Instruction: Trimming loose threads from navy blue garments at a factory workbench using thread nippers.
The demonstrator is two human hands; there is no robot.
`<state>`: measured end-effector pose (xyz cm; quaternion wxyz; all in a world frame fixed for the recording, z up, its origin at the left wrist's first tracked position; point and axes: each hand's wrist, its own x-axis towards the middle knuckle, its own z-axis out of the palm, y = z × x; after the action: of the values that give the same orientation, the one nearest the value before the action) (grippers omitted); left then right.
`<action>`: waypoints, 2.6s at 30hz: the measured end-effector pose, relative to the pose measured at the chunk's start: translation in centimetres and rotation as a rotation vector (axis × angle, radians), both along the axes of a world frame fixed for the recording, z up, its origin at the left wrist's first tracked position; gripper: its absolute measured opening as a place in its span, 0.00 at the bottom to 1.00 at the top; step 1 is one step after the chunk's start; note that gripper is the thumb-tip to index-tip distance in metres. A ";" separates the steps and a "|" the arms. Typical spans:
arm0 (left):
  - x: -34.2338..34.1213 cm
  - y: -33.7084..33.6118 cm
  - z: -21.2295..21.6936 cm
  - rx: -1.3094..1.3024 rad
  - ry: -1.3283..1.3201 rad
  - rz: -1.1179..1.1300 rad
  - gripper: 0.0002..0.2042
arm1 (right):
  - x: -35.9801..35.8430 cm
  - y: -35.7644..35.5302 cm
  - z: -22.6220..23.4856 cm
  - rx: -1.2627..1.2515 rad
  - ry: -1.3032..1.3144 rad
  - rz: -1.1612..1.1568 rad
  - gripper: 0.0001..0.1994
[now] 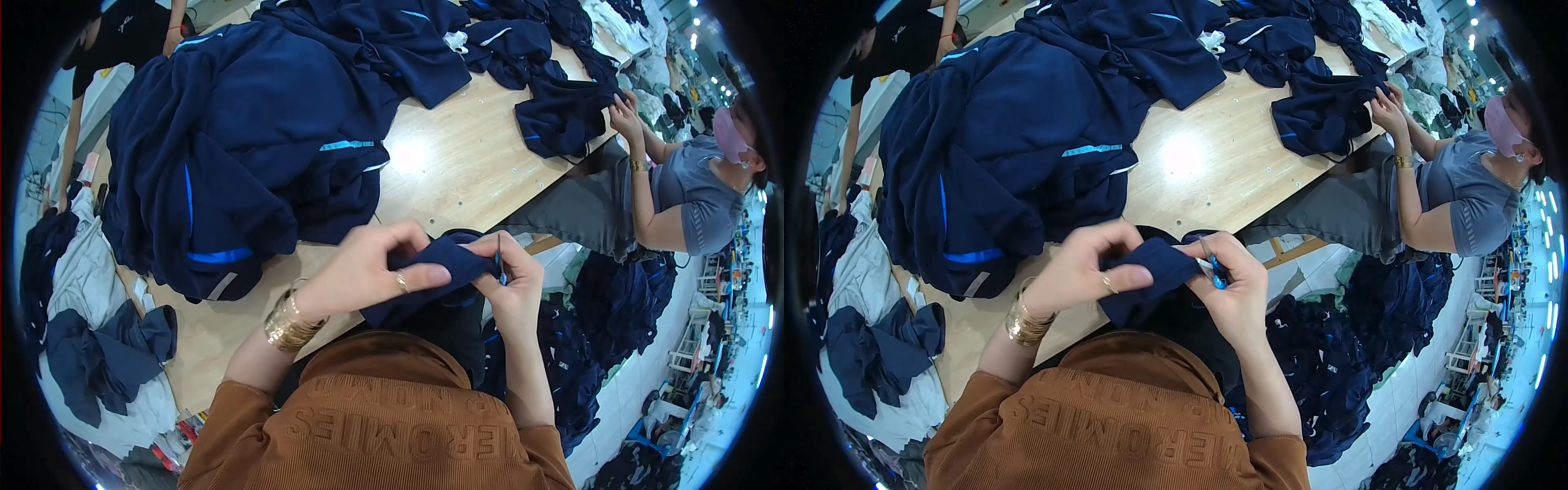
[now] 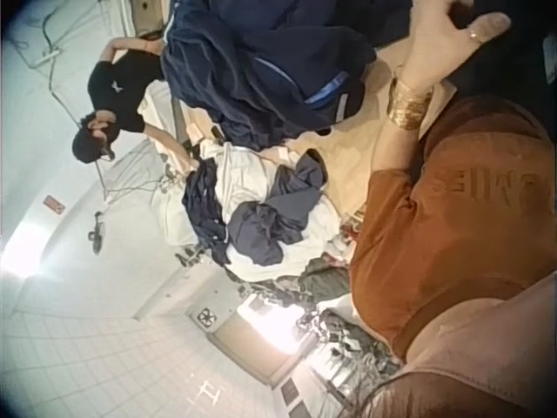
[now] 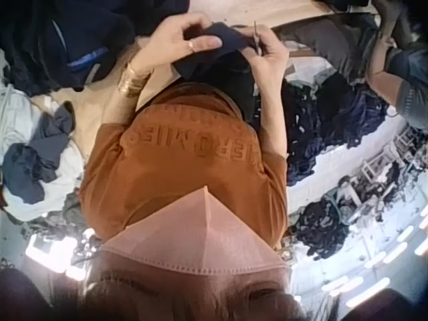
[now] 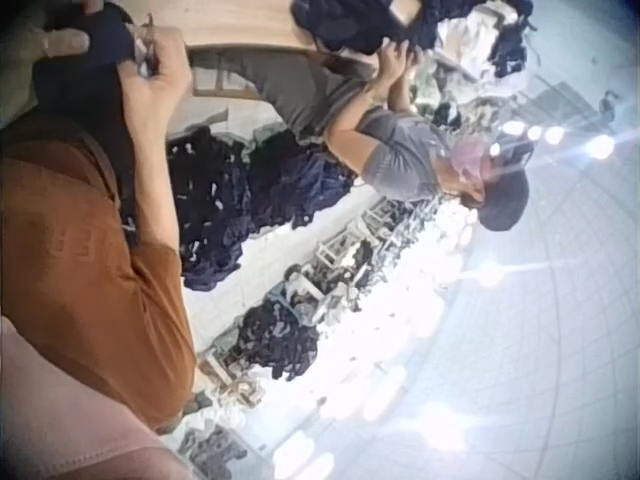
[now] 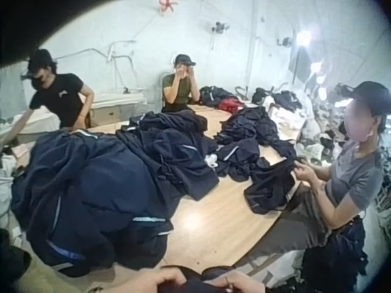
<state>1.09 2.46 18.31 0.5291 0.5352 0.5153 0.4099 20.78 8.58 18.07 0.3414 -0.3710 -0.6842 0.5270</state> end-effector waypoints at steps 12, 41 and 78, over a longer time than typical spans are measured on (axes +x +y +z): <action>4.0 -0.4 -1.2 -0.238 -0.743 0.230 0.12 | 1.8 -1.0 1.9 0.414 -0.234 -0.205 0.15; 5.9 -0.9 -0.3 -0.008 -0.654 0.396 0.06 | 1.5 -2.2 1.7 0.735 -0.403 -0.199 0.11; -6.9 0.3 5.9 -0.050 0.033 -0.128 0.10 | 5.6 3.6 5.4 0.047 0.516 -0.600 0.05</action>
<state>-5.79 2.73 24.25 0.5592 0.5603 0.4985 0.3533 26.36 12.20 23.49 0.6495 -0.4019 -0.4489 0.4639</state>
